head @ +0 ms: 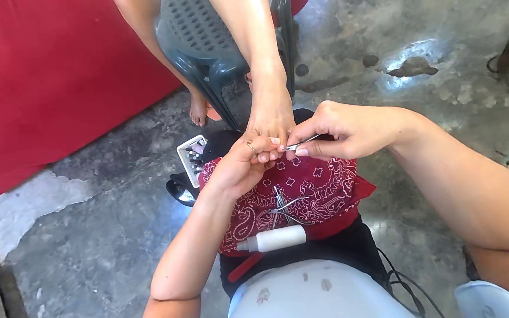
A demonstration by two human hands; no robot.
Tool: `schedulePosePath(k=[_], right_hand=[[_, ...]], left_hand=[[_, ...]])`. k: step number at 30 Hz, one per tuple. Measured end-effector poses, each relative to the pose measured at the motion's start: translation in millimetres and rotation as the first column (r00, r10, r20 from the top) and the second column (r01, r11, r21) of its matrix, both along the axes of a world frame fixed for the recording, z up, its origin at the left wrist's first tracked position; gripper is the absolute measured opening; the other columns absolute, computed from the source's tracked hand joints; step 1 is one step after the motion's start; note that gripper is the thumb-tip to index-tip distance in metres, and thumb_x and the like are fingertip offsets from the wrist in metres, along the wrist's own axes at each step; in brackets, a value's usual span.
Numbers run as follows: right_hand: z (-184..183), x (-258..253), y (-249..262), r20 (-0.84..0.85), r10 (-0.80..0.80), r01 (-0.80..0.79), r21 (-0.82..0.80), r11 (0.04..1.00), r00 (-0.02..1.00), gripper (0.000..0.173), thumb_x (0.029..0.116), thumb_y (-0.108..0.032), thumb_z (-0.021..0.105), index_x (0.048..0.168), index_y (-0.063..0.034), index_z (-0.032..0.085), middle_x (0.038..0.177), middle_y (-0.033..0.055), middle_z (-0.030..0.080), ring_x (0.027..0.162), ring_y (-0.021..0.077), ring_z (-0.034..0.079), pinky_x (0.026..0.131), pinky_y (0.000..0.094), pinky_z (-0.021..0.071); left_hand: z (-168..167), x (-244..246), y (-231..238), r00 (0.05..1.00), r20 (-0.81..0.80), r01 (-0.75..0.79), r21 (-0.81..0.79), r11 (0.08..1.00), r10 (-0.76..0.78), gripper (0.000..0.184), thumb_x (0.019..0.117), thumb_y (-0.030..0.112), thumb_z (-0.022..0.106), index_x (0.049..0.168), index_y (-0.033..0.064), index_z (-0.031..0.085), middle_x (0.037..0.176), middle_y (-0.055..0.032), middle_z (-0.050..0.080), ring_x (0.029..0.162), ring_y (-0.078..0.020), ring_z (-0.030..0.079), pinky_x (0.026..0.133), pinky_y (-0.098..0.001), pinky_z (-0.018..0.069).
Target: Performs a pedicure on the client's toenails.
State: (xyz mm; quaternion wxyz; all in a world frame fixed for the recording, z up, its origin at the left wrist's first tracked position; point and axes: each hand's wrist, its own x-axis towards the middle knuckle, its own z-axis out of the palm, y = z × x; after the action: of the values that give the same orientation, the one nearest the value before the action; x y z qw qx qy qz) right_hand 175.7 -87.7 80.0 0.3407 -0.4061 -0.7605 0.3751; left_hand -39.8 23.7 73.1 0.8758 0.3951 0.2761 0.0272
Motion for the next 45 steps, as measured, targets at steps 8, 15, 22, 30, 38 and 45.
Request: schedulePosePath(k=[8, 15, 22, 30, 38, 45], right_hand=[[-4, -3, -6, -0.009, -0.041, 0.042, 0.019, 0.999, 0.999, 0.021, 0.1028, -0.014, 0.055, 0.103, -0.0019, 0.073, 0.066, -0.0055, 0.062, 0.054, -0.0034, 0.053, 0.05, 0.0143, 0.0458], [12, -15, -8, -0.537, -0.254, 0.364, 0.107, 0.925, 0.804, 0.023, 0.1061, -0.013, 0.047, 0.093, -0.0034, 0.064, 0.067, -0.0083, 0.053, 0.054, -0.0047, 0.047, 0.05, 0.0126, 0.0407], [-20, -114, -31, -0.897, -0.351, 0.401, -0.227, 0.887, 0.269, 0.025, 0.1095, -0.033, 0.047, 0.098, -0.0139, 0.06, 0.069, -0.0035, 0.056, 0.054, 0.0029, 0.052, 0.05, 0.0182, 0.0475], [-43, -156, -60, -0.808, -0.568, 0.171, -0.589, 0.79, -0.155, 0.029, 0.1102, -0.028, 0.041, 0.114, -0.0129, 0.065, 0.064, -0.0031, 0.052, 0.053, 0.0028, 0.048, 0.052, 0.0166, 0.0419], [-34, -152, -58, -0.764, -0.637, 0.218, -0.643, 0.734, -0.108, 0.03, 0.1107, -0.026, 0.042, 0.118, -0.0112, 0.067, 0.068, 0.0006, 0.058, 0.051, 0.0026, 0.047, 0.05, 0.0151, 0.0423], [-31, -152, -57, -0.749, -0.649, 0.198, -0.662, 0.723, -0.132, 0.032, 0.1115, -0.025, 0.039, 0.117, -0.0107, 0.067, 0.07, 0.002, 0.06, 0.051, 0.003, 0.048, 0.049, 0.0152, 0.0431]], left_hand=[[1, 1, -2, 1.0, -0.01, -0.013, -0.001, 1.0, 0.013, 0.016, 0.0928, 0.006, 0.053, 0.086, 0.0186, 0.06, 0.07, 0.0051, 0.058, 0.069, -0.0053, 0.06, 0.074, -0.0244, 0.0534], [2, -4, -11, 1.0, 0.02, -0.012, -0.029, 1.0, 0.013, 0.011, 0.0914, 0.01, 0.059, 0.096, 0.019, 0.063, 0.076, 0.0035, 0.061, 0.068, -0.0041, 0.059, 0.067, -0.0208, 0.0517], [4, -1, -14, 0.999, 0.021, -0.034, -0.066, 0.997, 0.036, 0.012, 0.0936, 0.011, 0.06, 0.085, 0.0179, 0.064, 0.065, 0.0055, 0.055, 0.061, -0.0031, 0.057, 0.067, -0.0213, 0.0539], [1, 2, -21, 0.997, 0.035, -0.062, 0.007, 0.998, 0.062, 0.009, 0.0949, 0.009, 0.057, 0.098, 0.0141, 0.064, 0.078, 0.0013, 0.061, 0.066, -0.0041, 0.057, 0.068, -0.0202, 0.0525], [0, 1, -22, 0.997, 0.046, -0.064, 0.02, 0.998, 0.063, 0.01, 0.0958, 0.009, 0.056, 0.1, 0.0145, 0.063, 0.077, 0.0016, 0.06, 0.066, -0.0033, 0.057, 0.067, -0.0191, 0.0517], [0, 0, -22, 0.996, 0.02, -0.082, 0.003, 0.997, 0.082, 0.009, 0.0954, 0.008, 0.059, 0.1, 0.0142, 0.063, 0.074, 0.002, 0.059, 0.065, -0.0035, 0.058, 0.068, -0.0207, 0.0536]])
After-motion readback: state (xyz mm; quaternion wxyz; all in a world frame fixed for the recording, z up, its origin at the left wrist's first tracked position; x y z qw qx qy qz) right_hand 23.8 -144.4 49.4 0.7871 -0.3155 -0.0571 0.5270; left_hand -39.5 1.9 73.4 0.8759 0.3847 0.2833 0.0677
